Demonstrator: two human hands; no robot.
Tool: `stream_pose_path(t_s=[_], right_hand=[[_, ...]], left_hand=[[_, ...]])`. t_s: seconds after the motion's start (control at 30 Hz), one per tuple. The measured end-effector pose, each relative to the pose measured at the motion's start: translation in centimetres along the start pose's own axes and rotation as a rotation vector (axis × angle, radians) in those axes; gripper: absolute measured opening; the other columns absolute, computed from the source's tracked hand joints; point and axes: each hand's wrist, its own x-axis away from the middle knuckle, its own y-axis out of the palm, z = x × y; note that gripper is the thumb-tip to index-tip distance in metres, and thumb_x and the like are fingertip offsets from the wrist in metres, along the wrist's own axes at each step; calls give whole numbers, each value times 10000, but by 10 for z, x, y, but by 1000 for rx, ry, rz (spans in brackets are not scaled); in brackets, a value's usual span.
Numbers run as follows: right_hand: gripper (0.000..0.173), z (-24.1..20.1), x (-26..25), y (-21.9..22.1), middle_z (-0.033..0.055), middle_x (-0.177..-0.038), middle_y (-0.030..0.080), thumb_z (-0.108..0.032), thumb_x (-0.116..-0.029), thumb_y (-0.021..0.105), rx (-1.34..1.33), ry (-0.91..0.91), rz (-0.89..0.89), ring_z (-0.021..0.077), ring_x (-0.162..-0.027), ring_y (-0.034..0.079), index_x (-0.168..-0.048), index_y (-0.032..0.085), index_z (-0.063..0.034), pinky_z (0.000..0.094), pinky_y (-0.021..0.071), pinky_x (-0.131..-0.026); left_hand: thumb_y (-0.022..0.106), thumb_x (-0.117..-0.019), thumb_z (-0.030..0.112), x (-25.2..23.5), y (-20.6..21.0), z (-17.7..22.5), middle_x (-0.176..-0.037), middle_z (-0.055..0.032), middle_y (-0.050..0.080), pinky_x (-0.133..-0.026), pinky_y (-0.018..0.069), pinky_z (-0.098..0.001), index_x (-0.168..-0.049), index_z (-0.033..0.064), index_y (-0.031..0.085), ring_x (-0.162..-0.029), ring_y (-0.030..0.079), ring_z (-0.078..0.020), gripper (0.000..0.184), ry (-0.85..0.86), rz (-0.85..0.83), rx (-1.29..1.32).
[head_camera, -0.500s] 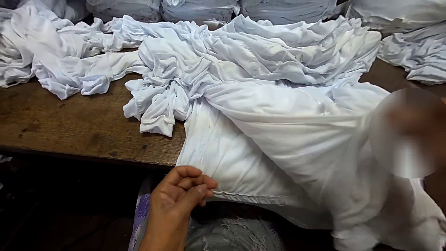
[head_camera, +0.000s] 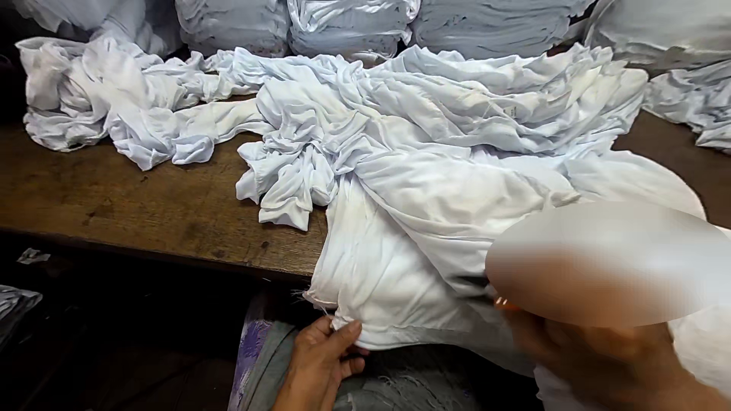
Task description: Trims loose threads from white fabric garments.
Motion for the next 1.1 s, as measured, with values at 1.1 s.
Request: stream_pose_path(t_s=[1.1], right_hand=[[246,-43,16,28,117,-771,646,-199,-1016,553,-891,53,-209,192,-690,612,-920,684,-14,339,494,-609]], left_hand=[[458,-1024,-35,28,-2,12,-729,-127,712,-578,612,-352,-1092,-22,621,-600,701,-196,177,298,-287,-120]])
